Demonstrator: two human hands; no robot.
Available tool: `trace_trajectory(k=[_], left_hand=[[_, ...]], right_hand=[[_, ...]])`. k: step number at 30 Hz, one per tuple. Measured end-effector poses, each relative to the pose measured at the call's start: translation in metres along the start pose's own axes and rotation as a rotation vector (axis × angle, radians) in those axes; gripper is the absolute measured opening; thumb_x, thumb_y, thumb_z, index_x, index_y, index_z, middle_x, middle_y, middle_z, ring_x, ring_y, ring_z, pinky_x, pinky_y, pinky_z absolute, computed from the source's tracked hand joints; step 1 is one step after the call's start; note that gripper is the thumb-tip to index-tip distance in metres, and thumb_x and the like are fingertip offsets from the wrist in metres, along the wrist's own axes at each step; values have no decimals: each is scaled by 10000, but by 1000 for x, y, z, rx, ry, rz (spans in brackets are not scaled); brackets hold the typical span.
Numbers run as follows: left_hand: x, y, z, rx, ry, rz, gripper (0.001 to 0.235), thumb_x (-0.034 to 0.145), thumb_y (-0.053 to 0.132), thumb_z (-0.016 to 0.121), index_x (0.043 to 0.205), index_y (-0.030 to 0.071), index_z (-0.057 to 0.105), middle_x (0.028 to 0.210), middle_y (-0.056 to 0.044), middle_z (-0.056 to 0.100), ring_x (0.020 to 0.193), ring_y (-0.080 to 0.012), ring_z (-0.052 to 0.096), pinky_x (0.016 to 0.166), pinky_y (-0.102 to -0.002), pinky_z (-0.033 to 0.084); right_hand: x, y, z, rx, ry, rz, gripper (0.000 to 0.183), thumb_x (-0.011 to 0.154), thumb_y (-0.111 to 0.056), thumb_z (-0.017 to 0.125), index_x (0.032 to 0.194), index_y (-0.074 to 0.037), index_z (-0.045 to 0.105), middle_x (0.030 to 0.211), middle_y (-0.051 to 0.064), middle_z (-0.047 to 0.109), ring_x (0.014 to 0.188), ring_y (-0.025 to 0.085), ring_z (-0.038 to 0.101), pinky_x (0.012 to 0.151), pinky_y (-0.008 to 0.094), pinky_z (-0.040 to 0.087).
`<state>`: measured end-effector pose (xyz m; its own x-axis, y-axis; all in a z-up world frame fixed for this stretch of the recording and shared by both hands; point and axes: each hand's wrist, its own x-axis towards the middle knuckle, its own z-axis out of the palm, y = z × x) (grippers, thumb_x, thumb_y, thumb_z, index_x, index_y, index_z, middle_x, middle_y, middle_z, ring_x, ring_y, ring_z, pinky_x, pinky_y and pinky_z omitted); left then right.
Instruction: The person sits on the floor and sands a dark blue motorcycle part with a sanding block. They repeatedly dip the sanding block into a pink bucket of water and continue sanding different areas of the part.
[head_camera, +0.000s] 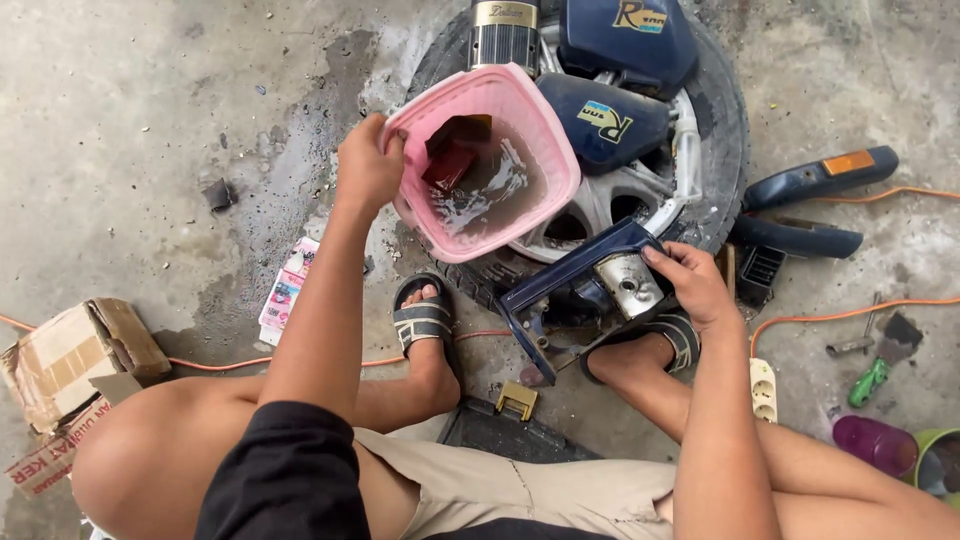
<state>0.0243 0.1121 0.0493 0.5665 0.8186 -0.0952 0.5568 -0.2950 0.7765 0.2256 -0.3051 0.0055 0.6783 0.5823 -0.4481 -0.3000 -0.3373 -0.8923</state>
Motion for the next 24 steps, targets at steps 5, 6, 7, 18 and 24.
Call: trace_trajectory(k=[5, 6, 7, 18, 24], left_hand=[[36, 2, -3, 41, 32, 36, 205, 908, 116, 690, 1094, 46, 738, 940, -116, 766, 765, -208, 723, 696, -341, 596], [41, 6, -3, 37, 29, 36, 212, 898, 112, 701, 1095, 52, 753, 942, -116, 777, 767, -201, 744, 684, -328, 615], [46, 4, -1, 36, 28, 34, 212, 898, 112, 701, 1095, 52, 753, 942, -116, 777, 767, -201, 744, 684, -328, 615], [32, 42, -6, 286, 90, 183, 625, 908, 205, 790, 1421, 20, 484, 1392, -197, 591, 1292, -332, 562, 1098, -468, 470], [-73, 110, 52, 64, -28, 1365, 323, 854, 446, 735, 911, 147, 629, 885, -62, 607, 829, -273, 609, 716, -421, 477]], right_hand=[[-4, 9, 1, 47, 6, 24, 150, 977, -149, 691, 1007, -6, 728, 906, 0, 681, 806, 49, 554, 740, 165, 426], [-6, 8, 3, 64, 20, 36, 150, 973, -147, 695, 1013, -6, 726, 913, 2, 685, 806, 47, 558, 739, 163, 430], [-6, 6, 8, 62, 21, 38, 150, 973, -147, 695, 1013, -6, 726, 913, 2, 685, 806, 47, 558, 739, 163, 430], [-13, -31, 120, -108, 140, 335, 524, 935, -516, 618, 1065, -23, 738, 787, 55, 620, 673, 166, 521, 572, 310, 376], [0, 0, 117, -78, 69, 204, 593, 996, -615, 655, 1212, -66, 709, 991, 99, 642, 777, 234, 572, 572, 348, 438]])
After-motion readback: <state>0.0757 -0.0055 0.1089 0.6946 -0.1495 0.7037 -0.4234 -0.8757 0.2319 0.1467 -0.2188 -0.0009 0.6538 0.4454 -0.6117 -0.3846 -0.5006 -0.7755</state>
